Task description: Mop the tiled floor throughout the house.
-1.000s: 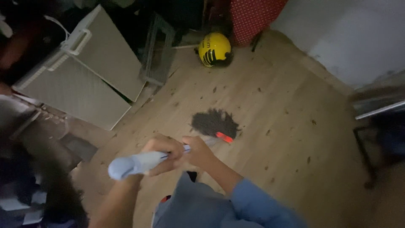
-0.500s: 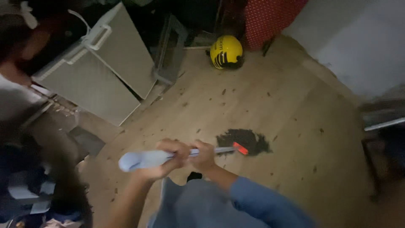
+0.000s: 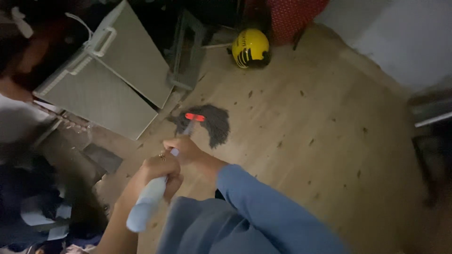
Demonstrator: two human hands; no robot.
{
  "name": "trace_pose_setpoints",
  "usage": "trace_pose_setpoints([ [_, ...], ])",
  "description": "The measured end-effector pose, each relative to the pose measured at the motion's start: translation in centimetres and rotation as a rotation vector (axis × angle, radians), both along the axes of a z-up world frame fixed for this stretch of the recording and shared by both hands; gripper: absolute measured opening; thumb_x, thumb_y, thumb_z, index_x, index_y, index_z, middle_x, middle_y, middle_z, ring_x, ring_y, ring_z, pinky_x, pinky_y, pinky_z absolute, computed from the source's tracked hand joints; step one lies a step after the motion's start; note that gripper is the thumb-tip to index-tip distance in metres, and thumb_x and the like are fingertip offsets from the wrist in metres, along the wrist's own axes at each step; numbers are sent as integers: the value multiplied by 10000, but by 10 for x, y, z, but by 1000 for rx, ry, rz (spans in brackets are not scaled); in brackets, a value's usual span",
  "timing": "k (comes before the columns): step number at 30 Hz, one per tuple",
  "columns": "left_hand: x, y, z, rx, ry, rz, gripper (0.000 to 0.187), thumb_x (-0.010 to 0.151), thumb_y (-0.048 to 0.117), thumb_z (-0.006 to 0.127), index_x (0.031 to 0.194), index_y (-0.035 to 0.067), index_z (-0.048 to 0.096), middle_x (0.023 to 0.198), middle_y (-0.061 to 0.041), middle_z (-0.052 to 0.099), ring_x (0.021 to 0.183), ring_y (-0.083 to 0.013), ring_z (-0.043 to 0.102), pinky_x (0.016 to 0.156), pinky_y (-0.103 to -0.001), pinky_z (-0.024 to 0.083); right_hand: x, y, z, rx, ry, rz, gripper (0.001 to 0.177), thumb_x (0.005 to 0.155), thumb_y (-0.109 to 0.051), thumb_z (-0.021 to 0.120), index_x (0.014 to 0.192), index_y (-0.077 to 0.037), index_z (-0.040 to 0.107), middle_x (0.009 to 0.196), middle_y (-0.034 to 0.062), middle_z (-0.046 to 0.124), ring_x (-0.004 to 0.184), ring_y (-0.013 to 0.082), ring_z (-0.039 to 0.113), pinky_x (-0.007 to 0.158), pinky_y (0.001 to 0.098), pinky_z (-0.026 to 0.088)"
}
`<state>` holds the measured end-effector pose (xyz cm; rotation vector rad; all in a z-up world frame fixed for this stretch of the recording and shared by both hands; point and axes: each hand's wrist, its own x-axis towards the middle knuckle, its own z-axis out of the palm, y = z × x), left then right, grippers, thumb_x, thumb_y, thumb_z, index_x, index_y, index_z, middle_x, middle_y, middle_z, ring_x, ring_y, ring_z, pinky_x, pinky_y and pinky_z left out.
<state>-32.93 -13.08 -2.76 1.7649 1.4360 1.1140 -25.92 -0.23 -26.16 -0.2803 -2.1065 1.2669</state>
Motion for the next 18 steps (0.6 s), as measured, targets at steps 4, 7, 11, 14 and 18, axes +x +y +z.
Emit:
trace_pose_setpoints([
  [4, 8, 3, -13, 136, 65, -129, 206, 642, -66, 706, 679, 35, 531, 657, -62, 553, 637, -217, 555, 605, -341, 469, 15, 1, -3, -21, -33, 75, 396, 817, -387, 754, 769, -66, 528, 680, 141, 564, 647, 257, 580, 604, 387, 418],
  [7, 18, -1, -20, 93, 175, -107, 211, 650, 3, 815, 779, 27, 649, 611, -34, 552, 562, -191, 534, 545, -349, 444, 46, -12, 30, -86, -79, 62, 437, 783, -398, 771, 774, -33, 529, 677, 176, 550, 603, 254, 538, 585, 380, 420],
  [11, 51, -10, -10, 83, -50, -310, 124, 780, -18, 731, 825, 16, 621, 662, -44, 560, 603, -180, 549, 569, -332, 460, 116, -48, 71, -114, -78, -101, 365, 710, -318, 759, 868, -30, 600, 785, 177, 630, 703, 296, 644, 618, 394, 472],
  [14, 102, -15, 3, 44, -192, -509, 248, 826, -34, 717, 723, 46, 506, 685, -61, 526, 622, -190, 504, 583, -337, 444, 187, -74, 83, -109, -130, -231, 292, 658, -213, 734, 875, -46, 631, 807, 168, 660, 759, 344, 660, 646, 412, 494],
  [18, 174, -25, 14, 20, -285, -776, 291, 862, -14, 715, 723, 58, 470, 688, -43, 522, 645, -174, 531, 646, -378, 486, 281, -115, 79, -43, -277, -407, 282, 644, -152, 774, 830, -31, 601, 812, 178, 645, 806, 392, 639, 679, 445, 494],
])
